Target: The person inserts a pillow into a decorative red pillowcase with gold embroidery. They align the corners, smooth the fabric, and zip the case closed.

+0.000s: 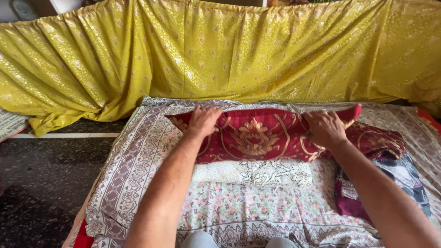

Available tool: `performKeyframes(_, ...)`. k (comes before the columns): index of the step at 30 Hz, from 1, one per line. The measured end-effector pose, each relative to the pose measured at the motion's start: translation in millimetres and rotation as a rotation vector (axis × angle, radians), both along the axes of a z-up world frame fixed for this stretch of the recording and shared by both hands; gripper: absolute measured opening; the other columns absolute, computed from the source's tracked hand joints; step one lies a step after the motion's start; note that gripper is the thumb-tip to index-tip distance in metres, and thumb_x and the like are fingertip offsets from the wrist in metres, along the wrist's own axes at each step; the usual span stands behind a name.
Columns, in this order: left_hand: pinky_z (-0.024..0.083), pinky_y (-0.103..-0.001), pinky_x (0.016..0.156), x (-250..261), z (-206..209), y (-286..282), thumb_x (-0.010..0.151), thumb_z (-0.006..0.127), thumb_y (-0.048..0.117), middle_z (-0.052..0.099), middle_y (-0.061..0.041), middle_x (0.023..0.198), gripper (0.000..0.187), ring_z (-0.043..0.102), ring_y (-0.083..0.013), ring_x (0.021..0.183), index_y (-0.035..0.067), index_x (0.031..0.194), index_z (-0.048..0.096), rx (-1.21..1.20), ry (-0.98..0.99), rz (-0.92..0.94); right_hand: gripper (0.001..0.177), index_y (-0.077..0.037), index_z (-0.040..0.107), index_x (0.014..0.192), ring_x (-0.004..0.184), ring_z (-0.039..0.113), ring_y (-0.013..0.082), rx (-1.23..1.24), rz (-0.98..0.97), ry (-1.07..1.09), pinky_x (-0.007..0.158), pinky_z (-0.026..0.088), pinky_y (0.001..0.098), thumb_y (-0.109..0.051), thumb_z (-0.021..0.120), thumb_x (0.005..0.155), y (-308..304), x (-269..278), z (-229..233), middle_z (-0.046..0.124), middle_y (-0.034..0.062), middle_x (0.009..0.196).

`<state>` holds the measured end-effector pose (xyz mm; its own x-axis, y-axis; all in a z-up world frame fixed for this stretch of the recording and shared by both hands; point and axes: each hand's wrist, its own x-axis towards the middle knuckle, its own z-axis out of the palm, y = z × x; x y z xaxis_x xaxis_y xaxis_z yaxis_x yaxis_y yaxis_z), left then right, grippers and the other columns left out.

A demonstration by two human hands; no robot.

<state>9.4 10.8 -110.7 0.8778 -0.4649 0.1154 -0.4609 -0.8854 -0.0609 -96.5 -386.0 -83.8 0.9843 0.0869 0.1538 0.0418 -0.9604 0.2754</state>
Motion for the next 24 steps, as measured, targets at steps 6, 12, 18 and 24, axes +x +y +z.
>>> performKeyframes(6,0.028,-0.056,0.129,-4.6,66.2,7.1,0.085,0.083,0.013,0.065,-0.01,0.14,0.065,0.06,-0.0258,0.132,0.015,0.144,0.056,0.044,0.035,-0.004,0.035,-0.026,0.064,0.125,0.084,0.07,0.015,-0.094,-0.01,0.122,0.083,0.061,0.033,-0.038,0.073,0.094,-15.3,25.7,30.4,0.072,-0.0018,0.095)
performKeyframes(12,0.013,-0.059,0.129,7.1,106.4,0.7,0.086,0.083,0.029,0.053,-0.009,0.153,0.074,0.048,-0.0279,0.143,0.02,0.151,0.049,0.157,0.386,0.113,0.054,-0.028,0.063,0.127,0.082,0.072,0.0143,-0.161,0.022,0.292,0.083,0.06,0.0334,-0.058,0.076,0.084,-4.7,42.4,51.6,0.076,-0.0051,0.09)
performKeyframes(18,0.003,-0.063,0.12,25.9,-11.8,-16.8,0.083,0.076,-0.002,-0.002,-0.011,0.172,0.114,0.013,-0.0342,0.154,0.029,0.167,0.004,0.021,0.243,0.175,0.09,-0.026,0.033,0.156,0.134,0.047,0.0286,-0.283,0.17,-0.023,0.105,0.04,0.0596,-0.063,0.07,0.083,7.9,48.9,3.5,0.035,0.0068,0.161)
performKeyframes(24,0.006,-0.07,0.123,1.7,-122.2,-34.0,0.104,0.037,0.059,-0.004,-0.009,0.174,0.073,0.001,-0.0359,0.16,0.036,0.165,0.003,-0.184,0.457,0.229,0.121,-0.025,0.005,0.163,0.157,0.012,0.0319,-0.034,0.028,0.455,0.121,0.019,0.0685,-0.086,0.066,0.078,37.3,39.4,-83.8,0.004,0.0082,0.172)
